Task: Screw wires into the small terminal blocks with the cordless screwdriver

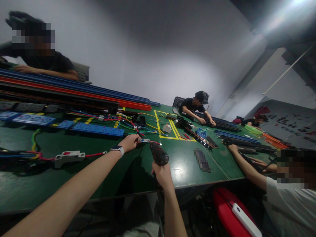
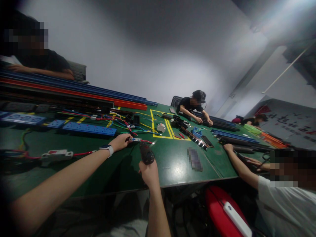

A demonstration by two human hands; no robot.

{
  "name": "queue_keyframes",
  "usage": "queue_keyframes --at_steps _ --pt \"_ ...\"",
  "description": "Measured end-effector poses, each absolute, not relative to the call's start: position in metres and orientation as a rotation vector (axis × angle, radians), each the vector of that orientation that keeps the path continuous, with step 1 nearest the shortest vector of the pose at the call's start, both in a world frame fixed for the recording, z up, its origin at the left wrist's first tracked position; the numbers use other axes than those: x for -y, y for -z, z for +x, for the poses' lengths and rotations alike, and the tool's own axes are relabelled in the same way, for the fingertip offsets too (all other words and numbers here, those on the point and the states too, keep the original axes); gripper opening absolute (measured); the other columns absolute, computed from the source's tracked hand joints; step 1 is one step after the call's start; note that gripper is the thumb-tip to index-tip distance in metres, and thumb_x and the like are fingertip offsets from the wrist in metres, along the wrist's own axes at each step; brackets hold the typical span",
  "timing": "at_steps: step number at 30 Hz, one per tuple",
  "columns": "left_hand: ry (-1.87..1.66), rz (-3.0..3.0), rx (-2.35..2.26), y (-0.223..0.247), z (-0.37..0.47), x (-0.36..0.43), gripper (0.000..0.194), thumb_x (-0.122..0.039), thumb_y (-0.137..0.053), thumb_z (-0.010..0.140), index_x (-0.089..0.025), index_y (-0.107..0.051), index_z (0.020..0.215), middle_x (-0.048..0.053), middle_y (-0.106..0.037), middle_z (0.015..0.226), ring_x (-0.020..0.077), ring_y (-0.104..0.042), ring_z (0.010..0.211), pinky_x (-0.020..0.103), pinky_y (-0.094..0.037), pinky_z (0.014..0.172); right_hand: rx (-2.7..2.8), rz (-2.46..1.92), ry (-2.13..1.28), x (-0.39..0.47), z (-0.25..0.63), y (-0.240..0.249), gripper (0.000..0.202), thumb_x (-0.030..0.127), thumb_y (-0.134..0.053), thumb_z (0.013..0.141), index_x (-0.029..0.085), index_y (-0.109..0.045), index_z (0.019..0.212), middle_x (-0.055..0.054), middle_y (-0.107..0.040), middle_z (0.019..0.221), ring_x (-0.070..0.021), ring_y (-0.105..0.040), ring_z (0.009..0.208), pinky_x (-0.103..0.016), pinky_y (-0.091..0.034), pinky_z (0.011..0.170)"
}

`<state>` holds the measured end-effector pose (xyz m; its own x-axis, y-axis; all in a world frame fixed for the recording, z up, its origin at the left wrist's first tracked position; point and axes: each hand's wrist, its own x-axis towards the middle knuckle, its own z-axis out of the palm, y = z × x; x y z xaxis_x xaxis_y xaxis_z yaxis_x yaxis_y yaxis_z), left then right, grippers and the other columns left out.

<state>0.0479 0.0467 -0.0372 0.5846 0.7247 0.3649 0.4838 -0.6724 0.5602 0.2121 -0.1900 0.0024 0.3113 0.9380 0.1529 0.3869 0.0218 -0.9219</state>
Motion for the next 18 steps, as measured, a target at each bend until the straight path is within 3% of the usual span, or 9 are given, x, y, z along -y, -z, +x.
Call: queue_keyframes --at_steps 18 --pt "-0.811 2.406 -0.97 0.0373 0.0479 -0.0466 0.019 -0.027 -0.056 0.081 -0.023 -0.069 0.095 0.006 -0.071 0.098 0.0206 -0.064 0.09 0.03 -0.047 0.084 1.254 -1.535 -0.662 0.1908 0.2106 -0.0029 0.017 0.023 -0.052 0.079 0.017 -0.064 0.089 0.002 -0.06 0.058 -0.0162 -0.06 0.057 -0.024 -0.043 0.055"
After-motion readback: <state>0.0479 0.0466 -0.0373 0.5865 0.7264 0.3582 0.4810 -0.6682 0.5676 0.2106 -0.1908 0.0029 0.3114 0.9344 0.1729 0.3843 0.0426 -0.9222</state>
